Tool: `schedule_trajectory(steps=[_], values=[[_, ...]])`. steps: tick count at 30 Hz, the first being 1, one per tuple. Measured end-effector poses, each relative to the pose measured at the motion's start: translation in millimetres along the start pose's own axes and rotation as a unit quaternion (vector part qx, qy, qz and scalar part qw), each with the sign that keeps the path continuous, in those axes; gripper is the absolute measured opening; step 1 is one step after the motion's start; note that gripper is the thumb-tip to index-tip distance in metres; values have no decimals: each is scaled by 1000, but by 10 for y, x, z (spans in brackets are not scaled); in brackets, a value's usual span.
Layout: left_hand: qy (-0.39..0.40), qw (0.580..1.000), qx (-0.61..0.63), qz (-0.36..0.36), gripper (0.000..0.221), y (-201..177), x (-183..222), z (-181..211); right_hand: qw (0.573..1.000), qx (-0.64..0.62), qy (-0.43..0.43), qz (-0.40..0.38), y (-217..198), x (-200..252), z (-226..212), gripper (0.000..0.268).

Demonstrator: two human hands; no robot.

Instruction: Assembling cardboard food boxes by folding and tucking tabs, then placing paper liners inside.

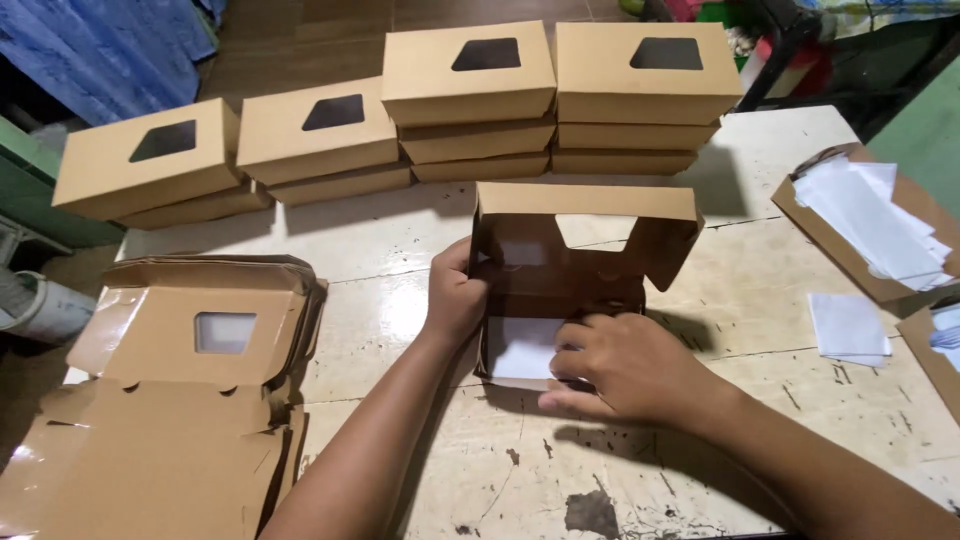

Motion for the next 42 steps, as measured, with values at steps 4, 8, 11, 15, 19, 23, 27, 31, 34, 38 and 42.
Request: schedule_trajectory(steps=[4, 8, 11, 15, 19, 23, 27, 31, 34, 38, 42], values=[[1, 1000, 4, -18, 14, -2, -14, -22, 1000, 8, 18, -7, -17, 7, 10, 50], [2, 1000, 19, -22, 15, 5, 35, 172, 1000, -8, -4, -21, -50, 17, 58, 47], [-6, 999, 34, -33, 18, -2, 8, 12, 999, -14, -11, 34, -309, 109, 98, 40], [-31, 999, 39, -19, 25, -178, -168, -554, 986, 22, 15, 167, -1101, 366, 80, 29], [-6, 1000, 4, -27, 33, -279, -202, -571, 961, 49, 95, 257, -1721, 1126, 42, 28], [-63, 998, -14, 14, 11, -224, -77, -350, 911, 134, 247, 303, -1816, 2176, 161, 18], [-91, 994, -44, 38, 23, -244, -24, -265, 844, 208, 444, 219, -1613, 3201, 238, 34], [-84, 995, -39, 24, 17, -205, 0, -206, 797, 145, 563, 163, -1421, 3874, 313, 41], [-82, 995, -53, 35, 31, -200, 18, -135, 782, 78, 612, 88, -1298, 3978, 400, 34], [-78, 994, -71, 40, 41, -192, 37, -71, 810, 59, 582, 39, -1148, 3927, 559, 25], [-84, 993, -74, 47, 42, -170, 54, -9, 798, 45, 601, -17, -1059, 3887, 651, 29]])
Point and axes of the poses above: each hand's wrist, its own x-axis away from the middle knuckle, its own y-axis out of the palm, z = x × y, the point moved 9 cm from there along -x, towards the middle knuckle, and after that the axes turned 15 degrees about -y, right-handed, at the moved point
